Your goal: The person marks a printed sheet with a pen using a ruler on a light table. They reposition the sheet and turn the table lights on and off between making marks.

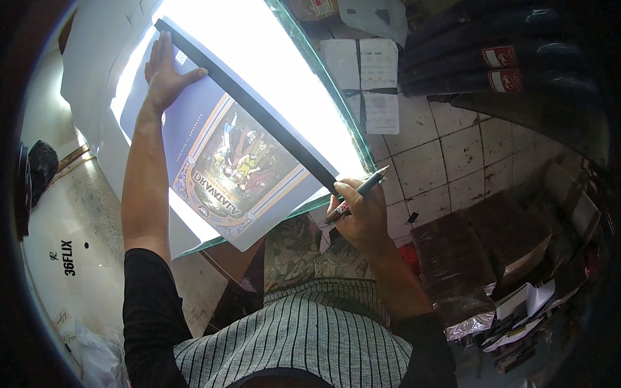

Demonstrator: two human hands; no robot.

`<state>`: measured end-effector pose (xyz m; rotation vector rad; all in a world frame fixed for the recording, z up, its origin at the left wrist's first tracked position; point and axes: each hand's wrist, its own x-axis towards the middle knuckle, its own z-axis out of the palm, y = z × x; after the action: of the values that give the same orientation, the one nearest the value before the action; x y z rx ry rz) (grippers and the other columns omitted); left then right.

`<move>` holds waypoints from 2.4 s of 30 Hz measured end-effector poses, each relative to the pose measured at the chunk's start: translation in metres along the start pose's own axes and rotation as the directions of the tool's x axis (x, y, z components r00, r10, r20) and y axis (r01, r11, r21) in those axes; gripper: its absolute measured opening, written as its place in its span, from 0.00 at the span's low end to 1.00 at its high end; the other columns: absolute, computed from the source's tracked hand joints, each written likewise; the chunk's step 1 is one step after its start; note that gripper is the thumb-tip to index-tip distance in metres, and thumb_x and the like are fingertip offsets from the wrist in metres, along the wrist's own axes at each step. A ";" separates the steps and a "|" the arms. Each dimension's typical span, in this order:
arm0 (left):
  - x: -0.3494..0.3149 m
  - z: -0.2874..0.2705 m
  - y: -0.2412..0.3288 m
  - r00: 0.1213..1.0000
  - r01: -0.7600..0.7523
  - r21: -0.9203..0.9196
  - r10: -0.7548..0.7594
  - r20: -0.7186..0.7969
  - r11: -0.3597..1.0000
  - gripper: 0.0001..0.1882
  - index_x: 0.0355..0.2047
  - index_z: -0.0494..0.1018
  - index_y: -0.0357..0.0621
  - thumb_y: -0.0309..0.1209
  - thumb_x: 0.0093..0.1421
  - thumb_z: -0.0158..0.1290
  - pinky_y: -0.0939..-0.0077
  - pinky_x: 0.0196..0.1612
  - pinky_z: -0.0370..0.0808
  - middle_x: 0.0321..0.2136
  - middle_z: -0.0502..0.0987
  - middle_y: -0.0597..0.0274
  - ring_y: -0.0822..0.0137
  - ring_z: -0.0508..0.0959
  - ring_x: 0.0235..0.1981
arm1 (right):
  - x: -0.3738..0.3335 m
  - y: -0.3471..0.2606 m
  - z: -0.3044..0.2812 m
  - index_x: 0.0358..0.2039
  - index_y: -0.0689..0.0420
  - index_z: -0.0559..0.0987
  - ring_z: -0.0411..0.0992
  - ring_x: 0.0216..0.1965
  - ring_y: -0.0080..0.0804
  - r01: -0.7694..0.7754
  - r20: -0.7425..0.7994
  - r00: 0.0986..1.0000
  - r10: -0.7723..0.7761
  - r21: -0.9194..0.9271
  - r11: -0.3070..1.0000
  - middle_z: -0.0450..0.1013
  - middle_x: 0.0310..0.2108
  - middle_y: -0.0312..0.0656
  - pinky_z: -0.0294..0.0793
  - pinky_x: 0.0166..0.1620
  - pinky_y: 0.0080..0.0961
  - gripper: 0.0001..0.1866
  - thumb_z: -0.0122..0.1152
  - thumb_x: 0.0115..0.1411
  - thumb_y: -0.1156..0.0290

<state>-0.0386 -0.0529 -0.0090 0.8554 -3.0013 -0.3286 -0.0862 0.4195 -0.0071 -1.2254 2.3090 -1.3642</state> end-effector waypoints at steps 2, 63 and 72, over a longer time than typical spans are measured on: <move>0.000 0.001 -0.002 1.000 -0.015 -0.004 0.015 -0.017 1.000 0.75 0.75 0.41 0.41 0.69 0.37 0.66 0.44 0.73 0.32 0.75 0.43 0.47 0.52 0.37 0.77 | 0.000 -0.001 0.000 0.52 0.55 0.72 0.76 0.43 0.42 -0.006 0.004 1.000 0.006 -0.016 1.000 0.76 0.44 0.44 0.73 0.46 0.40 0.31 0.75 0.47 0.80; -0.007 -0.013 0.010 0.984 0.129 0.041 -0.133 0.119 0.991 0.82 0.74 0.39 0.37 0.78 0.31 0.63 0.40 0.73 0.30 0.76 0.38 0.48 0.51 0.34 0.77 | -0.002 0.002 0.006 0.48 0.54 0.70 0.73 0.40 0.45 0.066 0.050 0.997 -0.062 -0.074 0.995 0.74 0.41 0.45 0.72 0.43 0.44 0.25 0.72 0.52 0.76; -0.007 -0.014 0.015 0.984 0.119 0.049 -0.124 0.125 0.992 0.79 0.74 0.42 0.37 0.77 0.33 0.62 0.40 0.73 0.29 0.75 0.39 0.45 0.51 0.35 0.77 | -0.004 0.002 0.005 0.48 0.53 0.70 0.73 0.40 0.45 0.039 0.046 0.998 -0.036 -0.059 0.998 0.74 0.41 0.45 0.73 0.43 0.43 0.26 0.74 0.52 0.74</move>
<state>-0.0398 -0.0399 0.0081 1.0643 -3.0894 -0.3369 -0.0822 0.4196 -0.0125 -1.3095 2.3227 -1.2746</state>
